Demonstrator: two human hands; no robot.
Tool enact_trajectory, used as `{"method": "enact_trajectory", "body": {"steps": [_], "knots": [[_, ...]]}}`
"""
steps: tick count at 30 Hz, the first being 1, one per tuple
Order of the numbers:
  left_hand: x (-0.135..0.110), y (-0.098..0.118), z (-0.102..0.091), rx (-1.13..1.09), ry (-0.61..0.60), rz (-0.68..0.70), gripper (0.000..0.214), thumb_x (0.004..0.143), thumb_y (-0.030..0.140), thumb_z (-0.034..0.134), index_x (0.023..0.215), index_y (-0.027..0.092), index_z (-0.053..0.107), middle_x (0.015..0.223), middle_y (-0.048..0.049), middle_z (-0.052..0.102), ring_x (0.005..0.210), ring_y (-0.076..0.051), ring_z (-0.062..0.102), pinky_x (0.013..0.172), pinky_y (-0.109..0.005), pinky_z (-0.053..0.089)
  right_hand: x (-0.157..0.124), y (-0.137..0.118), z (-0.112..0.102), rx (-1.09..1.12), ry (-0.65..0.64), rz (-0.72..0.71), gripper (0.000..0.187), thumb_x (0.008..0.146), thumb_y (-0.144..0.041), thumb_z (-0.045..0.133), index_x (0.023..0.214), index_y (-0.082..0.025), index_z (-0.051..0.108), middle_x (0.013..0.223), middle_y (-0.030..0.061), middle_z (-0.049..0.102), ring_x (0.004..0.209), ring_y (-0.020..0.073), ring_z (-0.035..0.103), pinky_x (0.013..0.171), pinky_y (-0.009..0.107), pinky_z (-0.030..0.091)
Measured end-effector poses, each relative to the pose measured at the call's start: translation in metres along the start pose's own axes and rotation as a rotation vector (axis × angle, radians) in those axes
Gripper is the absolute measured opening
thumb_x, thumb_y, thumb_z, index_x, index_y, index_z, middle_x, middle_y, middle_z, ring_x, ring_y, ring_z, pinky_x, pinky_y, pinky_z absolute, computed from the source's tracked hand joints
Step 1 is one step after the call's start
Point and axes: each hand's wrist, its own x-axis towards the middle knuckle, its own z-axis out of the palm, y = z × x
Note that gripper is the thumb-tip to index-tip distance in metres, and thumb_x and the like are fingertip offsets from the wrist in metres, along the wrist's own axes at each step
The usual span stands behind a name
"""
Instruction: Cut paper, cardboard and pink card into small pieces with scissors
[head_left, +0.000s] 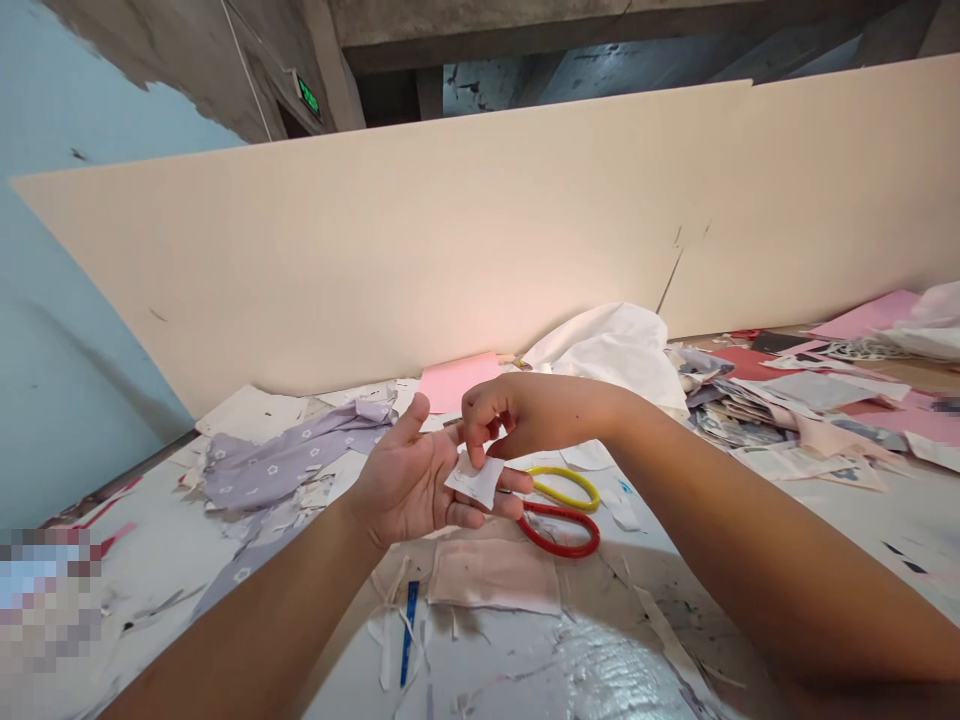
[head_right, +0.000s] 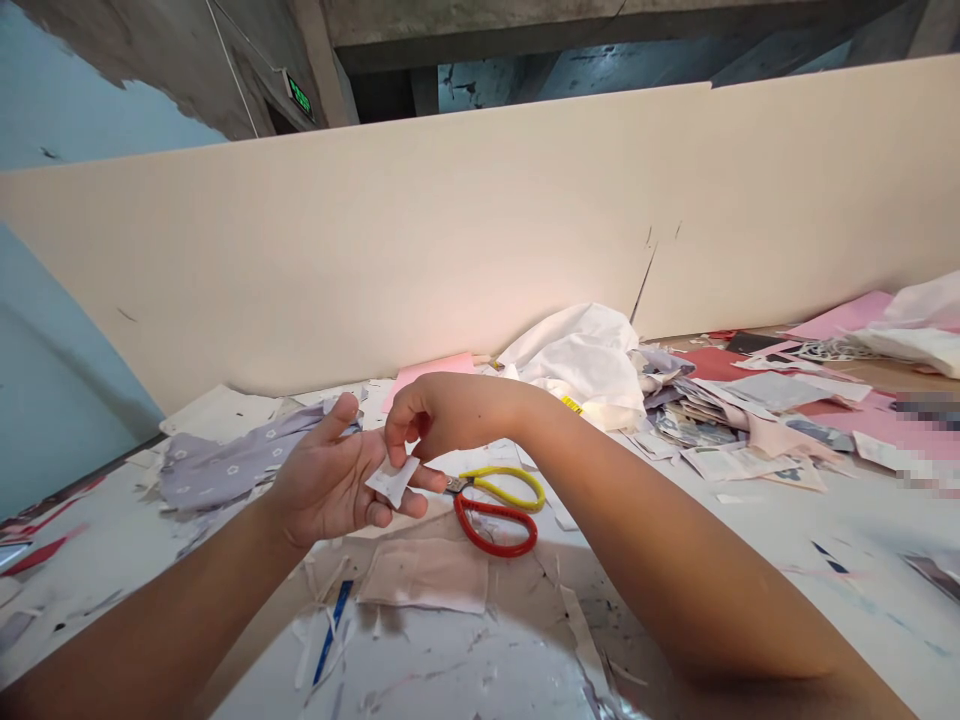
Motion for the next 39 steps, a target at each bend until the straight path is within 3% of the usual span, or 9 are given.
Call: {"method": "enact_trajectory", "body": {"steps": [12, 21, 39], "knots": [[-0.002, 0.002, -0.001, -0.032, -0.118, -0.066, 0.066, 0.078, 0.062, 0.027, 0.126, 0.018, 0.03, 0.11, -0.0236, 0.058, 0.087, -0.031, 0.063, 0.057, -0.032, 0.053, -0.004, -0.014, -0.002, -0.042, -0.073, -0.016, 0.02, 0.075, -0.017, 0.051, 0.087, -0.021, 0.067, 0.084, 0.0012, 0.057, 0.07, 0.0104, 0.052, 0.058, 0.02, 0.037], [-0.004, 0.001, -0.001, 0.052, -0.195, -0.081, 0.072, 0.075, 0.066, 0.021, 0.125, 0.015, 0.032, 0.095, -0.0241, 0.064, 0.081, -0.032, 0.065, 0.053, -0.027, 0.049, -0.006, -0.02, 0.0, -0.037, -0.063, -0.035, 0.018, 0.079, -0.02, 0.049, 0.086, -0.02, 0.065, 0.079, 0.0002, 0.058, 0.068, 0.0099, 0.052, 0.058, 0.02, 0.037], [-0.004, 0.002, -0.002, 0.091, -0.217, -0.055, 0.085, 0.07, 0.072, 0.007, 0.128, 0.015, 0.029, 0.092, -0.0225, 0.065, 0.081, -0.031, 0.065, 0.054, -0.027, 0.046, -0.007, -0.027, 0.0, -0.01, -0.055, 0.008, 0.019, 0.076, -0.012, 0.045, 0.085, -0.019, 0.061, 0.082, 0.0003, 0.062, 0.071, 0.0117, 0.054, 0.06, 0.022, 0.038]]}}
